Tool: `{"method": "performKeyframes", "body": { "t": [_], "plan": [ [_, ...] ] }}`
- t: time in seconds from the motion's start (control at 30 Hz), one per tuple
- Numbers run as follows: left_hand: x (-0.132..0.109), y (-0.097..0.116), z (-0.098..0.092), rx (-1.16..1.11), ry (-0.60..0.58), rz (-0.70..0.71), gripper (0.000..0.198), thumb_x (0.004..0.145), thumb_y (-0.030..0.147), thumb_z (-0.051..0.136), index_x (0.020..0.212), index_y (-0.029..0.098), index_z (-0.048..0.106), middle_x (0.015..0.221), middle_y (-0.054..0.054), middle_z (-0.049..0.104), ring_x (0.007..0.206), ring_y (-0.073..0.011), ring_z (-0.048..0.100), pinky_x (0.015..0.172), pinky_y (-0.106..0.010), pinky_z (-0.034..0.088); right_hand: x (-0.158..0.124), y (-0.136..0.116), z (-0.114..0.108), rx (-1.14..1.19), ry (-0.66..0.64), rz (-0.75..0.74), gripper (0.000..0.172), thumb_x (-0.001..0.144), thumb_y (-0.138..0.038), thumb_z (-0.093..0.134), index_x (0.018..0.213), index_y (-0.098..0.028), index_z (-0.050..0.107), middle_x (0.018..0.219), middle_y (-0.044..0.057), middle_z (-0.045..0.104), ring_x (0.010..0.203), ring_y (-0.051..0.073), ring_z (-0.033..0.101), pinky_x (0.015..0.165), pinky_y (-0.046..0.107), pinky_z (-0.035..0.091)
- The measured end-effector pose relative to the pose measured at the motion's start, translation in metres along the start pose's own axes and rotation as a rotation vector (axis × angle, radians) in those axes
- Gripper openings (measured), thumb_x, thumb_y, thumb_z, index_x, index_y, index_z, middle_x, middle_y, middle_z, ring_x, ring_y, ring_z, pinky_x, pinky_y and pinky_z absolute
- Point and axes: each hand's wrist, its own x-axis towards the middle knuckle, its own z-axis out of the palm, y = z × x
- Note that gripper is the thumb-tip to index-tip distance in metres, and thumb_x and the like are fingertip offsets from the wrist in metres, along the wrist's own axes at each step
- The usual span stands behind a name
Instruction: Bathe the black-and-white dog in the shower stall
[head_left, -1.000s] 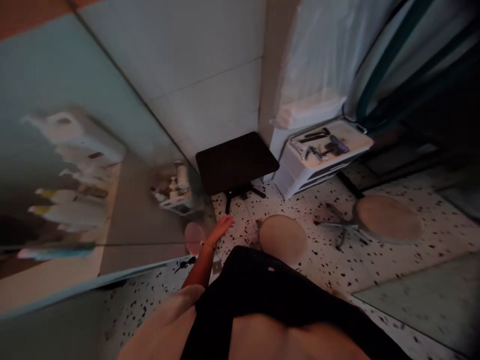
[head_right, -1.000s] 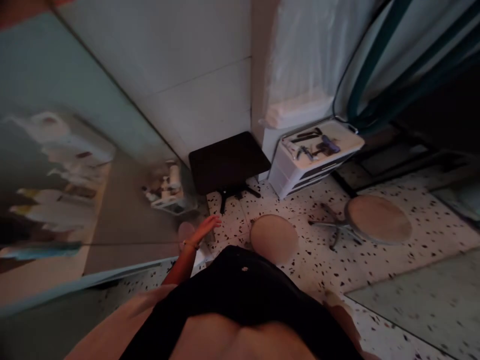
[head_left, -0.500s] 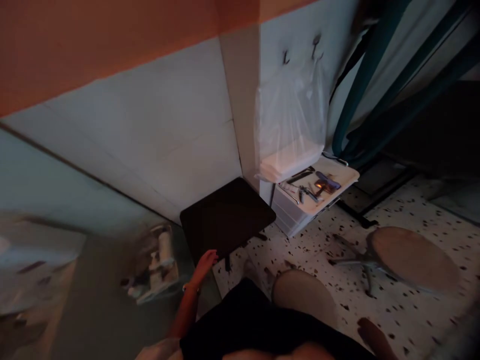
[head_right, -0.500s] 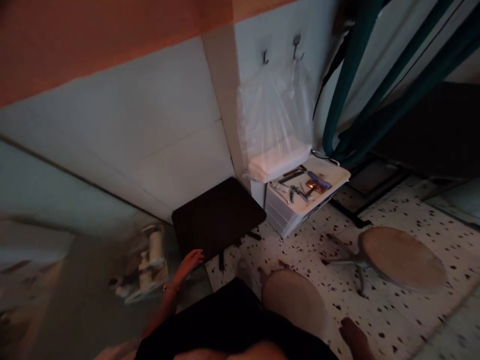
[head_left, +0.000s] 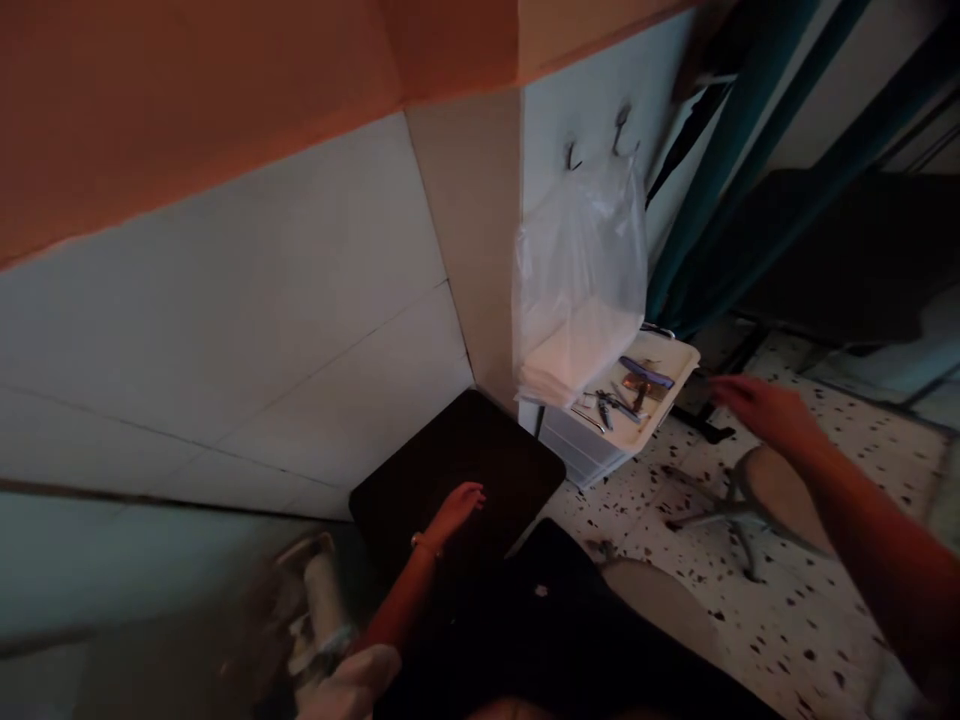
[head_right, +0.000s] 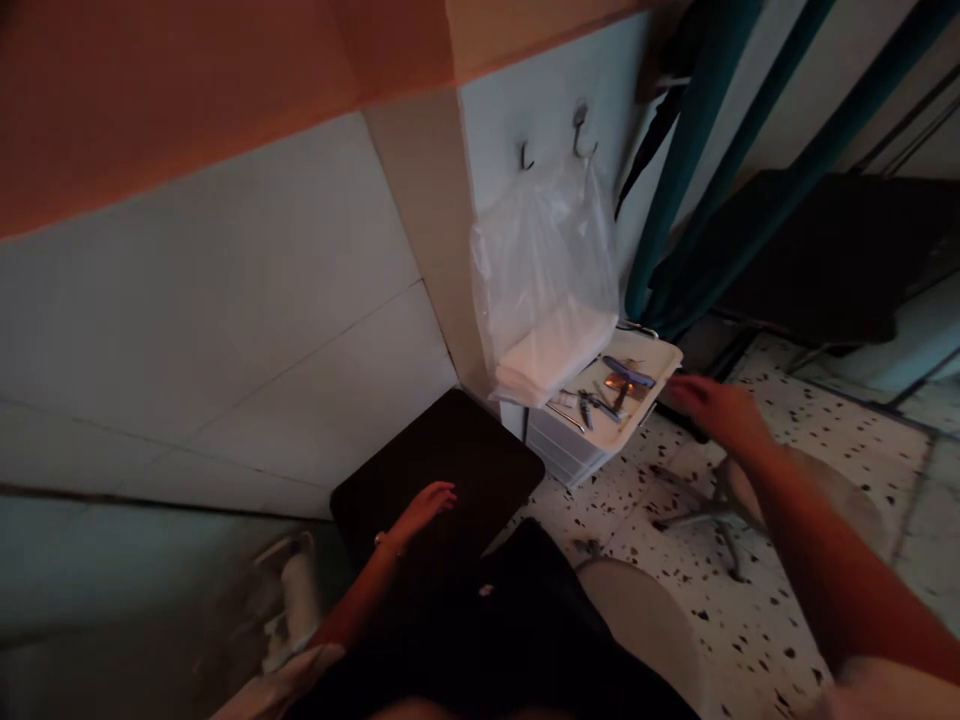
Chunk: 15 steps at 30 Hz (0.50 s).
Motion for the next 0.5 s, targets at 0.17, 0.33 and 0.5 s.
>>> {"method": "performKeyframes", "body": {
  "t": [0.17,0.33,0.5],
  "plan": [
    [0.013,-0.003,0.015,0.039,-0.026,-0.035,0.036,0.104,0.024,0.05,0.134,0.008,0.062,0.131,-0.021,0.074,0.122,-0.0263,0.071,0.112,-0.038,0.052,0.053,-0.148,-0.104,0.067,0.32,-0.271,0.049,0.11,-0.024,0.048,0.154,-0.01,0.064,0.132,0.016,0.073,0.126,0.02,0.07,0.117,0.034,0.05],
    [0.029,0.006,0.034,0.062,-0.039,-0.009,0.036,0.104,0.024,0.048,0.132,0.01,0.065,0.13,-0.019,0.074,0.124,-0.0298,0.07,0.111,-0.038,0.053,0.116,-0.235,-0.163,-0.182,0.271,-0.443,0.059,0.107,-0.027,0.032,0.151,-0.002,0.063,0.152,0.018,0.059,0.151,0.018,0.05,0.123,0.029,0.034],
    [0.068,0.033,0.094,0.02,0.0,0.104,0.033,0.1,0.022,0.056,0.127,0.012,0.072,0.133,-0.018,0.073,0.129,-0.0305,0.066,0.123,-0.041,0.043,0.193,-0.279,-0.167,-0.408,-0.002,-0.516,0.06,0.095,-0.017,0.03,0.136,-0.002,0.071,0.152,0.008,0.062,0.15,0.011,0.047,0.121,0.025,0.031]
  ]
}}
